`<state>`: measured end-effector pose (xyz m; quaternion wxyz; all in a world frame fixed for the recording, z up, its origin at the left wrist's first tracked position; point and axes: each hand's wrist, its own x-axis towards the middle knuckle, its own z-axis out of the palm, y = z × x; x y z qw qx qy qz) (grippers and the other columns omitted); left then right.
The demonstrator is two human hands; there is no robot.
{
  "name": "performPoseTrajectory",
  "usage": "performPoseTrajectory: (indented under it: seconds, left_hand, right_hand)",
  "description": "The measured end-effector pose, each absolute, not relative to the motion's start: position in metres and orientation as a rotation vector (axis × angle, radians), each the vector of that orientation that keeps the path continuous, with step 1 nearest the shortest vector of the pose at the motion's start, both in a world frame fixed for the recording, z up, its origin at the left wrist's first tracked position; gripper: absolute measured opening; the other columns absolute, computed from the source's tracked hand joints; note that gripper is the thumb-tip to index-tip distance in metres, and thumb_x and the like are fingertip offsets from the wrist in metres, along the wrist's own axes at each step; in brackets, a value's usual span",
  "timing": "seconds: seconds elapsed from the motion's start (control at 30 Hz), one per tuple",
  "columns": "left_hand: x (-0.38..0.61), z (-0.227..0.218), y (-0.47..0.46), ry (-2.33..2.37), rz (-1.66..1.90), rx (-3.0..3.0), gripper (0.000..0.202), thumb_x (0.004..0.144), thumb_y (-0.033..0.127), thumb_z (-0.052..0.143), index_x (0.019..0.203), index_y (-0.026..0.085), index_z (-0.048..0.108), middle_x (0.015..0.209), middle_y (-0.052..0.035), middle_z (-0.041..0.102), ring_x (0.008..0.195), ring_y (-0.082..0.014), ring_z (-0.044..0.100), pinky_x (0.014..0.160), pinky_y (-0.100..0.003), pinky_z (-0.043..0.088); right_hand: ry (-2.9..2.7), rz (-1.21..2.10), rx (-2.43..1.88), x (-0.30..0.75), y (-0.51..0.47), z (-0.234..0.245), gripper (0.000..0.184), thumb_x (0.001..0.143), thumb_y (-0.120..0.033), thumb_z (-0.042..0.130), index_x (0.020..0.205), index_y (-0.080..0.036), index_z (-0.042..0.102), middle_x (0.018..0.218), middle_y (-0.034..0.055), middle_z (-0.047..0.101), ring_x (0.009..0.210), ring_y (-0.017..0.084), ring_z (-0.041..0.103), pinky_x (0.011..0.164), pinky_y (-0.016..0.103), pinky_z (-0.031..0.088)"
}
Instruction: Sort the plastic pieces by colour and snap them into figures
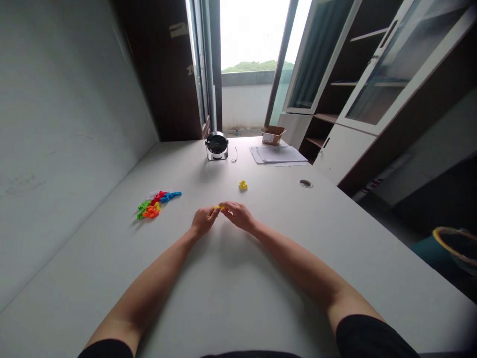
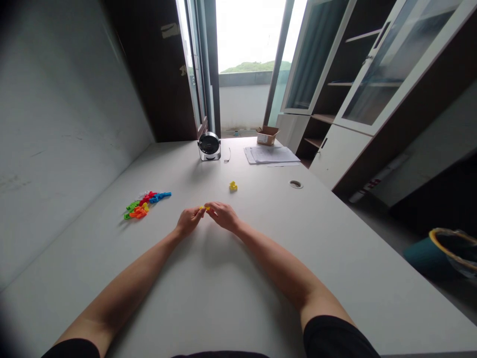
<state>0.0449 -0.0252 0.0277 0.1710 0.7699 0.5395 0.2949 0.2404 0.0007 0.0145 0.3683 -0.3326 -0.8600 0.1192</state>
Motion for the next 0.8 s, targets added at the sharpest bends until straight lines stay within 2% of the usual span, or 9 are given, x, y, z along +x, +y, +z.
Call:
performPoseTrajectory:
  seconds: [0.1,0.23,0.3,0.53,0.8]
  left_hand:
    - [0.0445,0.0285,-0.0253,1.500,0.885,2.142,0.045,0.097,0.051,0.035,0.080,0.019,0.062,0.062,0.0010,0.056,0.058,-0.0139,0.050,0.059,-0.024,0.032]
    - [0.0456,0.0295,-0.0265,1.397,1.002,2.054,0.033,0.093,0.048,0.047,0.106,0.021,0.061,0.075,0.0012,0.062,0.062,-0.0128,0.054,0.060,-0.023,0.038]
    - [0.0463,0.0293,-0.0269,1.348,1.036,2.036,0.034,0.091,0.047,0.053,0.112,0.021,0.059,0.082,-0.0002,0.065,0.067,-0.0132,0.057,0.062,-0.023,0.041]
    - [0.0452,0.0275,-0.0252,1.295,1.047,2.121,0.028,0.093,0.043,0.051,0.090,0.019,0.066,0.082,-0.0024,0.066,0.068,-0.0136,0.055,0.069,-0.026,0.044]
    - [0.0396,0.0225,-0.0202,1.131,1.035,1.943,0.035,0.090,0.048,0.055,0.083,0.016,0.068,0.077,-0.0027,0.065,0.071,-0.0141,0.057,0.069,-0.025,0.046]
  right_hand:
    - [-2.210,0.260,-0.884,0.2420,0.0013,0.0150,0.017,0.101,-0.032,0.051,0.107,-0.022,0.063,0.095,0.0048,0.069,0.080,0.015,0.062,0.074,0.024,0.042]
    - [-2.174,0.264,-0.972,0.2431,0.0018,0.0151,0.020,0.101,-0.037,0.050,0.099,-0.020,0.062,0.081,0.0027,0.067,0.070,0.014,0.058,0.067,0.022,0.038]
    - [-2.149,0.310,-1.015,0.2433,0.0025,0.0147,0.024,0.101,-0.040,0.050,0.094,-0.020,0.061,0.073,0.0008,0.064,0.063,0.013,0.054,0.062,0.021,0.035]
    - [-2.121,0.525,-1.104,0.2440,0.0044,0.0147,0.042,0.102,-0.046,0.039,0.075,-0.019,0.059,0.063,0.0000,0.060,0.055,0.012,0.051,0.060,0.022,0.034]
    - [-2.130,0.621,-1.077,0.2445,0.0042,0.0152,0.052,0.104,-0.047,0.032,0.070,-0.018,0.058,0.060,-0.0014,0.060,0.055,0.011,0.051,0.062,0.021,0.035]
